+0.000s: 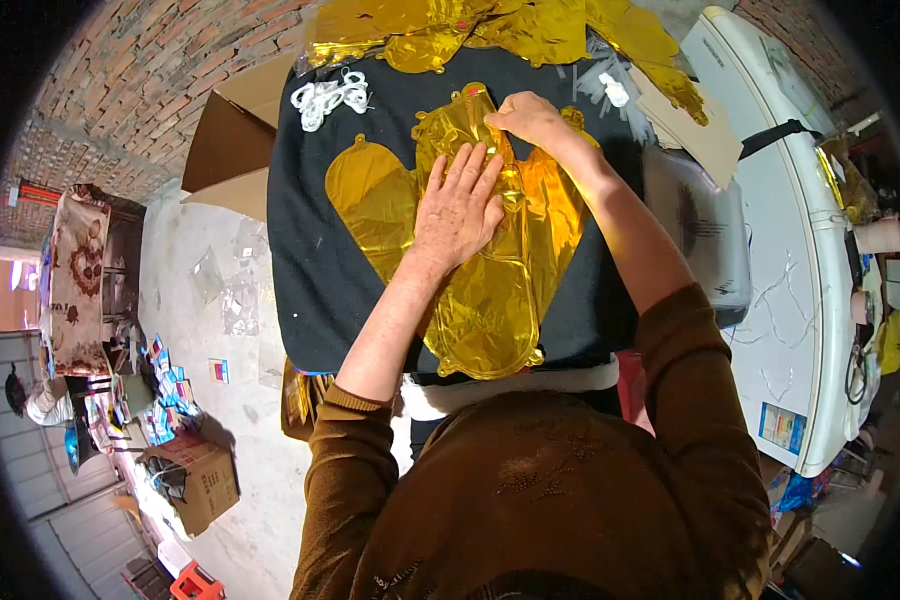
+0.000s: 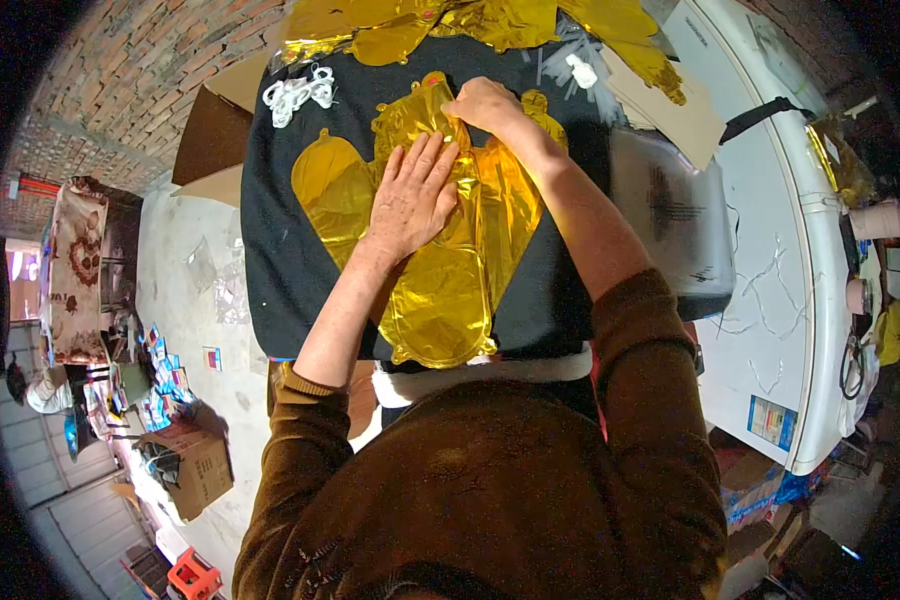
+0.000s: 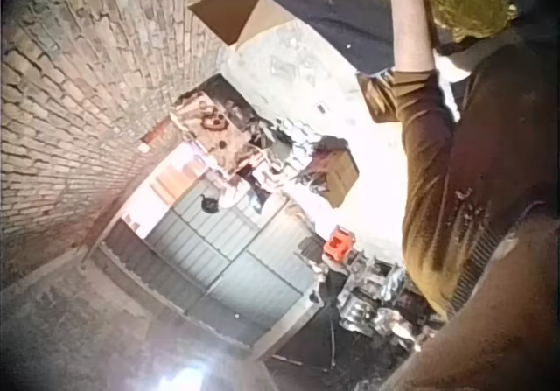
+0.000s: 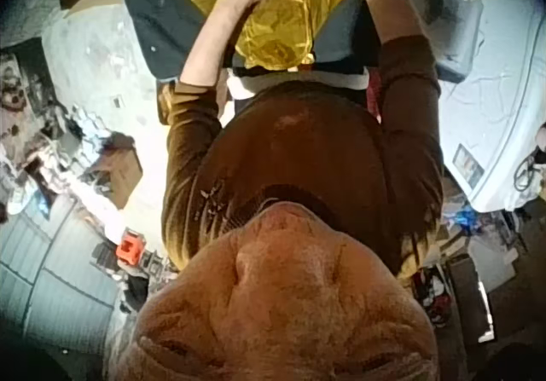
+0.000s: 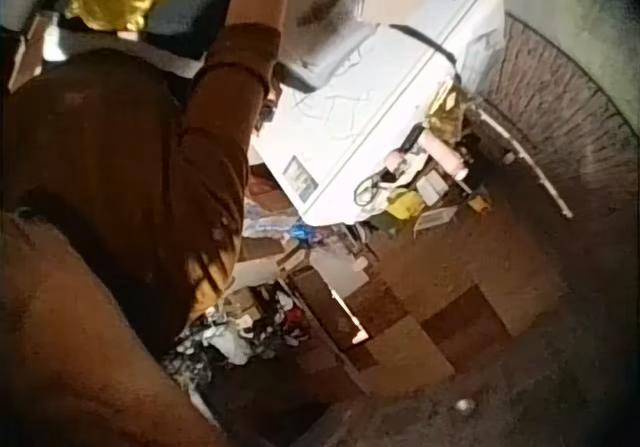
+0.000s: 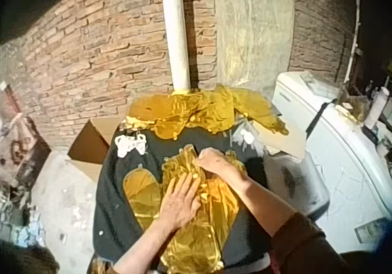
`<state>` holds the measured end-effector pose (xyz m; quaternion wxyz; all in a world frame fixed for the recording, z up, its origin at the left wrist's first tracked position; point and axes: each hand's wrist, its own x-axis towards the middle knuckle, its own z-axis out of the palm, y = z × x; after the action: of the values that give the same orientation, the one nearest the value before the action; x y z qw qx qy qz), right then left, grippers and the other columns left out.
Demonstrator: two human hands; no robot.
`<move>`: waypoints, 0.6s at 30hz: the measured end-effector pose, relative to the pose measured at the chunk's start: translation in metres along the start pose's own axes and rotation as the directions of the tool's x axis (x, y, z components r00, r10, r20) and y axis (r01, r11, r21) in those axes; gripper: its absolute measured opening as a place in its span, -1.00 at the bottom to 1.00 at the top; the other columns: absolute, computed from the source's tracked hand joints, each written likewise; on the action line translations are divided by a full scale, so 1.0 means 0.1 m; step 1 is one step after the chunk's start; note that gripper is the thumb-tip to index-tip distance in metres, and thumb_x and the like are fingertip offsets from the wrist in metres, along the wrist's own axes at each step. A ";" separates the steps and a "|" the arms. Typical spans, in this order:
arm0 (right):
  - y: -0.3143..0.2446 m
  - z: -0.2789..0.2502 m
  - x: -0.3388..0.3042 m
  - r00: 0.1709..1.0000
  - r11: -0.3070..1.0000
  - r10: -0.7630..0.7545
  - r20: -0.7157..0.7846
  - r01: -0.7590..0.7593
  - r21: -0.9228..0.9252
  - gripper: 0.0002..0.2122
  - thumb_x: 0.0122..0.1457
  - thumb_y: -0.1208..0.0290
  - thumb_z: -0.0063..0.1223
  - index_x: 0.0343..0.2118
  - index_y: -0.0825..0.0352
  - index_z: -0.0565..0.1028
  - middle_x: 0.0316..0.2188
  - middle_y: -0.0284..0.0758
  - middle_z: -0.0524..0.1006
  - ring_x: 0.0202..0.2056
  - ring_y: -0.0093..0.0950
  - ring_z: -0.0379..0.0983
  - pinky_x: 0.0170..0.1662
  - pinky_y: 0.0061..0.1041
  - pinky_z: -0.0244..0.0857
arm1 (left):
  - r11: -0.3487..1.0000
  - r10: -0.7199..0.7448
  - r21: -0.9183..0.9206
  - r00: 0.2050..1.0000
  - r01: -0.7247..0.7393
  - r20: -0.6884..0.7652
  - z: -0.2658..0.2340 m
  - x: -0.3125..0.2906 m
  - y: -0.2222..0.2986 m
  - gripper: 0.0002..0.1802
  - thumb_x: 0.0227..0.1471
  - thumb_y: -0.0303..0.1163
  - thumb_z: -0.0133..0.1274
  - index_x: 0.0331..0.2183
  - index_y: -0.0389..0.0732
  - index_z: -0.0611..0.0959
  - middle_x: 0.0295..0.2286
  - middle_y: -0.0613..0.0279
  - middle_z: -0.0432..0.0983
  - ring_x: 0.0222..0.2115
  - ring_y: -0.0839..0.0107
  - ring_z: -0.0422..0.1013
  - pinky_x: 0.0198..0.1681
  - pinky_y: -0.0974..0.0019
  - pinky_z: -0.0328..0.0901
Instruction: The person unfolds deflated foil balloons on the table, smooths them out by hand, and folds the edges inward.
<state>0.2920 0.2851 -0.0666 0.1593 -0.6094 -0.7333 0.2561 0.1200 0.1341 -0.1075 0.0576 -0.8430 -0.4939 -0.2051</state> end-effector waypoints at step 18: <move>0.02 -0.04 -0.07 0.999 0.986 0.050 0.015 -0.047 -0.160 -0.64 0.12 0.09 0.22 -0.25 0.34 0.68 -0.21 -0.06 0.66 -0.08 -0.06 0.59 -0.01 -0.19 0.45 | 0.999 0.032 -0.026 0.999 -0.031 0.014 0.06 0.09 0.07 -0.36 0.26 -0.10 -0.16 0.30 -0.10 0.35 0.32 0.07 0.15 0.37 0.16 0.01 0.42 -0.05 -0.16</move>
<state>0.2977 0.2795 -0.0639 0.0967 -0.6355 -0.7379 0.2059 0.1311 0.1395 -0.1090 0.0464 -0.8528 -0.4782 -0.2046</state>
